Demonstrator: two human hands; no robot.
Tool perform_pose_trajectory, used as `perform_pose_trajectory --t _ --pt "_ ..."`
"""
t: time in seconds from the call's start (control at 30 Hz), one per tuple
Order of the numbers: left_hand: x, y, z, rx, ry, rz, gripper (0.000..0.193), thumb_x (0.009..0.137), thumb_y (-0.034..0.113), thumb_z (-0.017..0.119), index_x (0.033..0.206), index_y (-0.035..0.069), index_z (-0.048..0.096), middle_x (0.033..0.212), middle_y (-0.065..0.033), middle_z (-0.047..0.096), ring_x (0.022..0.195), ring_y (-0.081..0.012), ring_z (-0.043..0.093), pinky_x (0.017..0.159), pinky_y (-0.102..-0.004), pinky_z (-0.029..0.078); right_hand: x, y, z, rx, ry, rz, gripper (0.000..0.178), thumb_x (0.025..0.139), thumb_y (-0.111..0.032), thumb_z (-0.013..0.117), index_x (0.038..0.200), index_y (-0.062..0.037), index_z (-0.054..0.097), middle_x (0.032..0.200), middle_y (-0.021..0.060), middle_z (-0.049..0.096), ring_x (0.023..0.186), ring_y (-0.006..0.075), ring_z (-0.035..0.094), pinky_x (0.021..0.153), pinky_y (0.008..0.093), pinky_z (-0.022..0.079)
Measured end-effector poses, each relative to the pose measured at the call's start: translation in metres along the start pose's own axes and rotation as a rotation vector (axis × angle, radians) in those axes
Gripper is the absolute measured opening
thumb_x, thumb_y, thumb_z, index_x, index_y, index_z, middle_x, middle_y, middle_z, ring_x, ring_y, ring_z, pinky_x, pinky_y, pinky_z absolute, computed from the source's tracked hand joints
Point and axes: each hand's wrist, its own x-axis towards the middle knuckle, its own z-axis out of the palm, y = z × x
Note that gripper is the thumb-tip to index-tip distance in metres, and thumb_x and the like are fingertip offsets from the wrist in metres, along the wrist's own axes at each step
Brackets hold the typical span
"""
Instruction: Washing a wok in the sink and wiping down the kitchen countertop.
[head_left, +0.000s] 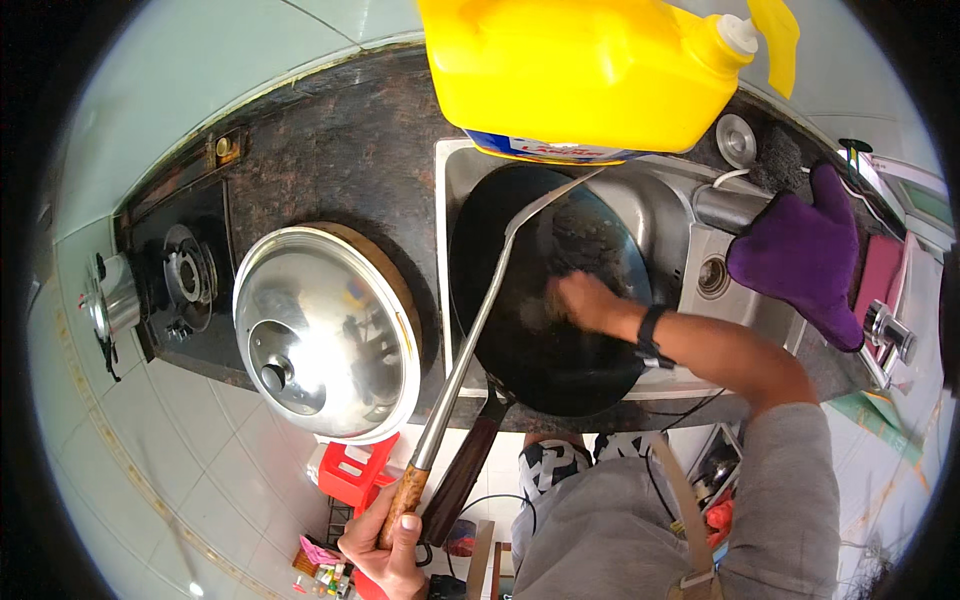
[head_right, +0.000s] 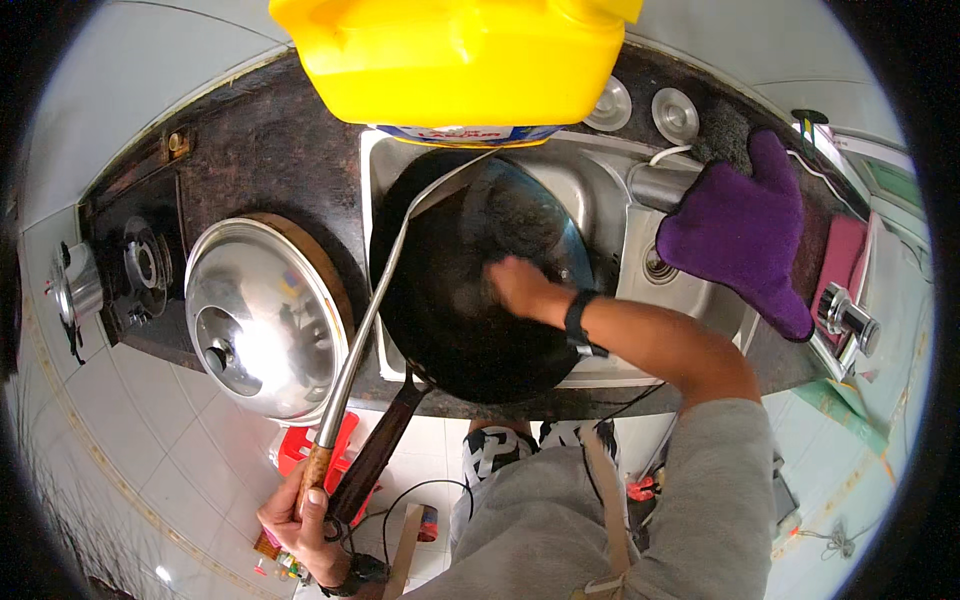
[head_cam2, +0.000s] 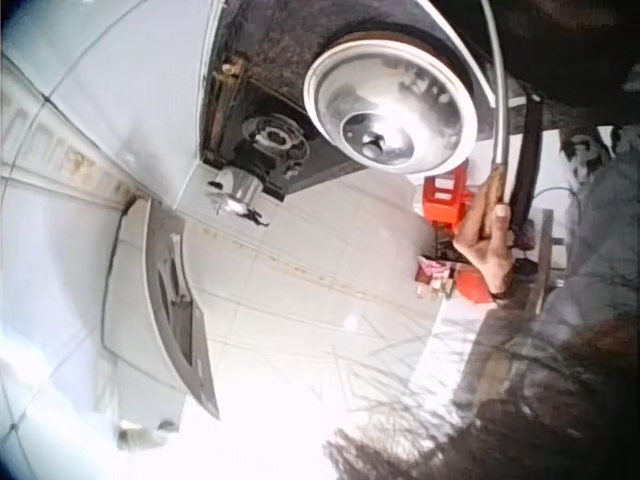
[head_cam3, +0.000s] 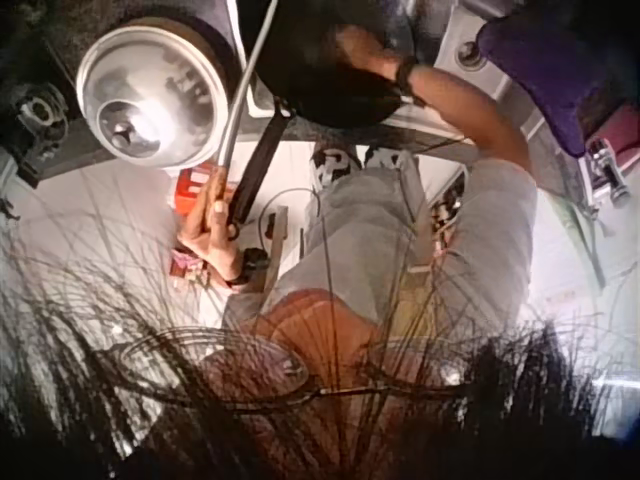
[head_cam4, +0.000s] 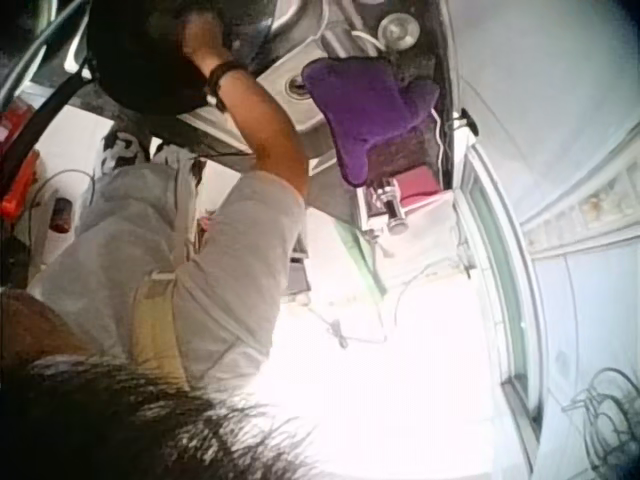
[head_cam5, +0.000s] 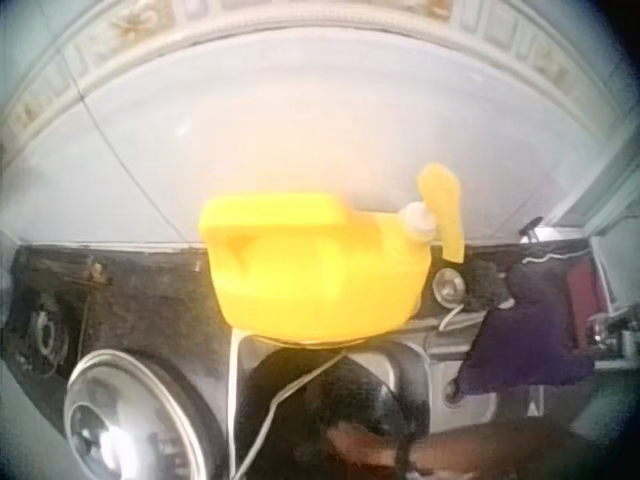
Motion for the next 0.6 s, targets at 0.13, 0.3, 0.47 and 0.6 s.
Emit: perform_pose_trajectory --t 0.13,0.3,0.47,0.6 --pt "0.0 0.008 0.005 0.028 0.0 0.018 0.059 0.08 0.042 0.077 0.111 -0.009 0.071 0.073 -0.0027 0.065 0.064 -0.0073 0.05 0.058 -0.0242 0.036 0.048 0.035 -0.038 -0.227 0.428 0.118 0.017 0.085 -0.002 0.056 0.099 0.0049 0.062 0.094 0.0297 0.065 0.086 0.0422 0.068 0.074 0.0478 0.058" --pt "0.002 0.005 0.003 0.001 -0.018 -0.01 0.059 0.081 0.041 0.077 0.112 -0.008 0.071 0.071 -0.0033 0.064 0.062 -0.007 0.049 0.056 -0.023 0.035 0.015 0.045 -0.033 -0.266 -0.113 0.297 0.027 0.083 -0.007 0.062 0.108 0.0031 0.064 0.097 0.0236 0.068 0.094 0.0416 0.067 0.08 0.0479 0.056" --pt "0.001 0.007 0.002 -0.007 -0.046 -0.034 0.056 0.082 0.038 0.076 0.112 -0.009 0.07 0.072 -0.0033 0.064 0.062 -0.0069 0.049 0.056 -0.0228 0.035 0.04 -0.037 0.008 0.317 0.189 -0.194 0.024 0.081 -0.009 0.065 0.103 -0.0003 0.065 0.093 0.0247 0.068 0.09 0.044 0.066 0.076 0.0488 0.054" --pt "0.003 0.008 0.006 -0.014 -0.046 0.015 0.054 0.082 0.037 0.076 0.111 -0.009 0.071 0.074 -0.0038 0.065 0.063 -0.0076 0.05 0.058 -0.0234 0.036 0.078 0.03 -0.033 0.164 0.468 -0.087 0.021 0.089 -0.007 0.055 0.106 -0.0007 0.065 0.092 0.0251 0.067 0.09 0.0448 0.065 0.077 0.0503 0.054"
